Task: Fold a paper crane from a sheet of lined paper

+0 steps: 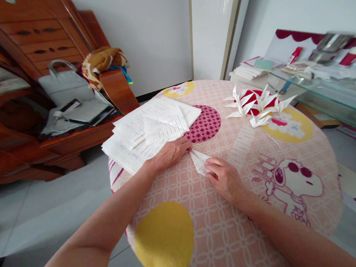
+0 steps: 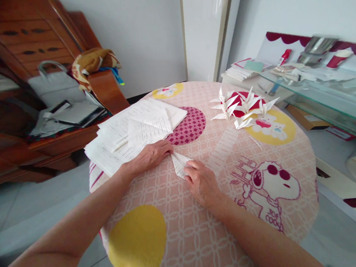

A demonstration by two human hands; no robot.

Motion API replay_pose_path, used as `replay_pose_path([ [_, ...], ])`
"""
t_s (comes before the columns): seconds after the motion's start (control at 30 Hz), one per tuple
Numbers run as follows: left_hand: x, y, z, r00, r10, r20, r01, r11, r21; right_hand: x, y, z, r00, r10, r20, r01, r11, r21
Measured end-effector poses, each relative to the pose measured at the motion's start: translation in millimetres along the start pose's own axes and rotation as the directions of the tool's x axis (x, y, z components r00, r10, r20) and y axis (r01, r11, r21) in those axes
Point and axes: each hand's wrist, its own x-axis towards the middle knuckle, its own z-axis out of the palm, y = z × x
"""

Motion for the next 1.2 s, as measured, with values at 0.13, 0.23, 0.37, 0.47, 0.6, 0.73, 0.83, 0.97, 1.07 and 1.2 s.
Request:
replay_pose_path([
  [0.13,4,-6,-6.1,0.994,0.064,0.083,-0.067,0.997,0.034,0,0,0,1.0,0.006,0.019,-0.006,1.0,-0.002],
  [0.23,8,-8,-6.8,0.984,0.119,0.129,-0.129,0.989,0.068,0,2,1,1.0,0.002,0.028,-0.002,1.0,0.0],
  [0.37,13,-11,-12.4,0.974,0.143,0.174,-0.163,0.981,0.106,0,3,2,0.999,-0.003,0.032,0.003,1.0,0.005],
  [0.47,12,-9,-23.8,0.982,0.084,0.168,-0.105,0.987,0.12,0,2,2,1.0,-0.002,0.018,0.001,1.0,0.01],
  [0.6,4,8,-27.1,0.977,-0.129,-0.169,0.147,0.984,0.097,0,0,1,1.0,0.001,0.03,-0.001,1.0,0.002],
  [0.73,-13,45,2.4,0.96,-0.098,-0.261,0.092,0.995,-0.034,1,-1,1,0.999,-0.013,0.034,0.013,1.0,-0.002],
  [0.83,-24,65,27.8,0.994,0.007,-0.106,-0.007,1.0,0.001,1,-1,0,0.998,-0.027,0.05,0.028,0.999,-0.031],
  [0.97,-30,72,38.5,1.0,-0.012,-0.013,0.012,1.0,0.024,2,0,-2,0.996,-0.054,0.064,0.058,0.997,-0.058],
  [1.07,-28,72,36.0,1.0,-0.021,-0.009,0.021,0.999,0.026,1,0,-3,0.994,-0.074,0.079,0.08,0.994,-0.074],
  [1.2,-26,74,34.9,0.999,-0.035,0.014,0.035,0.998,0.047,0,-1,-3,0.993,-0.093,0.076,0.102,0.989,-0.112],
])
